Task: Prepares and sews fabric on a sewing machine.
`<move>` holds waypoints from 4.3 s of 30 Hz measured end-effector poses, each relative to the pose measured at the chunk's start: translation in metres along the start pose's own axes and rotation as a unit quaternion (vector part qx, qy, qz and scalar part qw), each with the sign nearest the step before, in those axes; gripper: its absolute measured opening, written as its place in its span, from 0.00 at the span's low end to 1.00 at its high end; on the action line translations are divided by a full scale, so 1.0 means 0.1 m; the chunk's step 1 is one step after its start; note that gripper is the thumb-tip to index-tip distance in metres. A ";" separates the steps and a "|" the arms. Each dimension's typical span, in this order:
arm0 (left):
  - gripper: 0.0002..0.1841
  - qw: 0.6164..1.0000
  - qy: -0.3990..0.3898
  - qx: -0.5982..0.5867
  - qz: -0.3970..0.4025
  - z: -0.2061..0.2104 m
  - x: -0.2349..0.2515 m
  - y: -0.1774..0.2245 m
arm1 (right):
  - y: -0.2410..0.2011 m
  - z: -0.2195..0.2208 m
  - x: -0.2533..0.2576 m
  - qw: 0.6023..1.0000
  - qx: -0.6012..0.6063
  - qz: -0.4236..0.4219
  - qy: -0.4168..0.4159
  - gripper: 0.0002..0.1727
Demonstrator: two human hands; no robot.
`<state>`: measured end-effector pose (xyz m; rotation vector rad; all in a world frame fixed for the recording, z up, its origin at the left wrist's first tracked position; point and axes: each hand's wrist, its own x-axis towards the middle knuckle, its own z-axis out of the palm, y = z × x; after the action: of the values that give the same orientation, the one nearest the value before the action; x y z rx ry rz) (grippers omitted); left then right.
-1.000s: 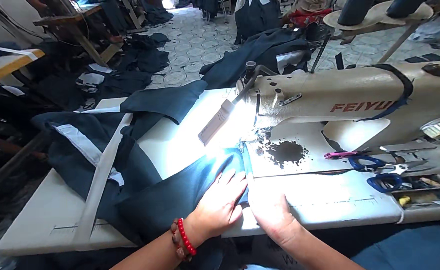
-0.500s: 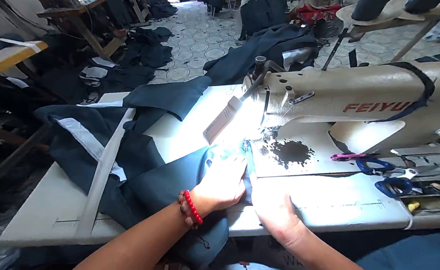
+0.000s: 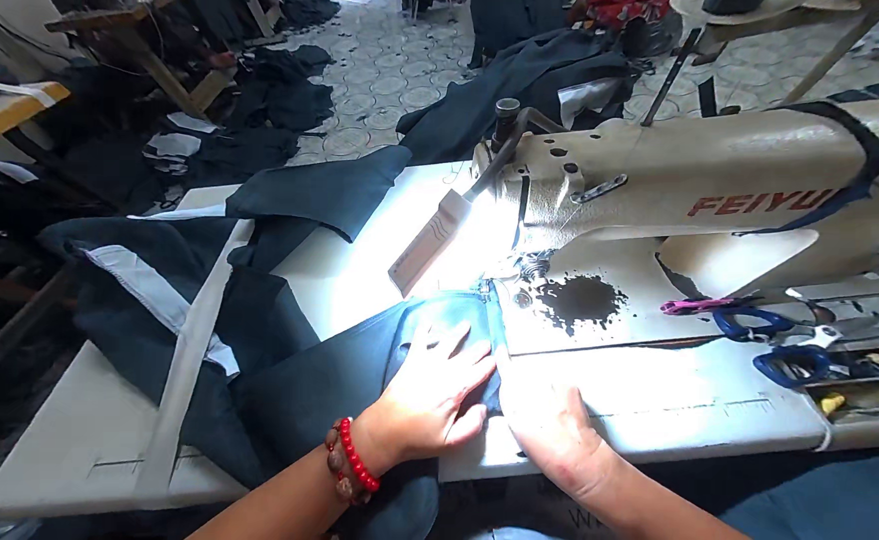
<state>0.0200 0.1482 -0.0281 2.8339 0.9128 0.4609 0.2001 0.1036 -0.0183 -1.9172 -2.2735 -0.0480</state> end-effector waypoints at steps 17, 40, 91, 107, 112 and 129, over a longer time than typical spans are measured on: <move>0.08 0.986 0.122 0.077 0.078 0.16 0.26 0.10 | -0.04 -0.23 0.09 0.990 0.091 0.057 -0.095 0.20; 0.26 0.998 0.064 -0.010 0.015 0.11 -0.04 0.11 | -0.14 -0.30 0.11 0.981 -0.042 0.023 -0.185 0.26; 0.12 0.959 0.252 -0.045 -0.120 -0.74 -0.37 -0.04 | 0.04 0.14 0.50 0.810 0.570 0.075 0.121 0.20; 0.14 0.986 0.164 -0.012 -0.037 -0.40 0.10 0.57 | 0.18 -0.03 0.05 0.904 0.422 0.069 0.014 0.45; 0.11 0.989 0.134 -0.041 -0.053 -0.17 0.13 0.19 | 0.29 -0.05 0.04 0.902 0.430 0.042 0.008 0.38; 0.12 0.978 0.064 -0.158 -0.120 -0.46 0.09 0.04 | 0.34 -0.18 0.23 0.930 0.339 0.143 -0.027 0.19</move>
<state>0.0138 0.1519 0.0186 2.3949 1.0796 0.6935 0.2314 0.1293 0.0004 -1.8202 -1.6756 0.7313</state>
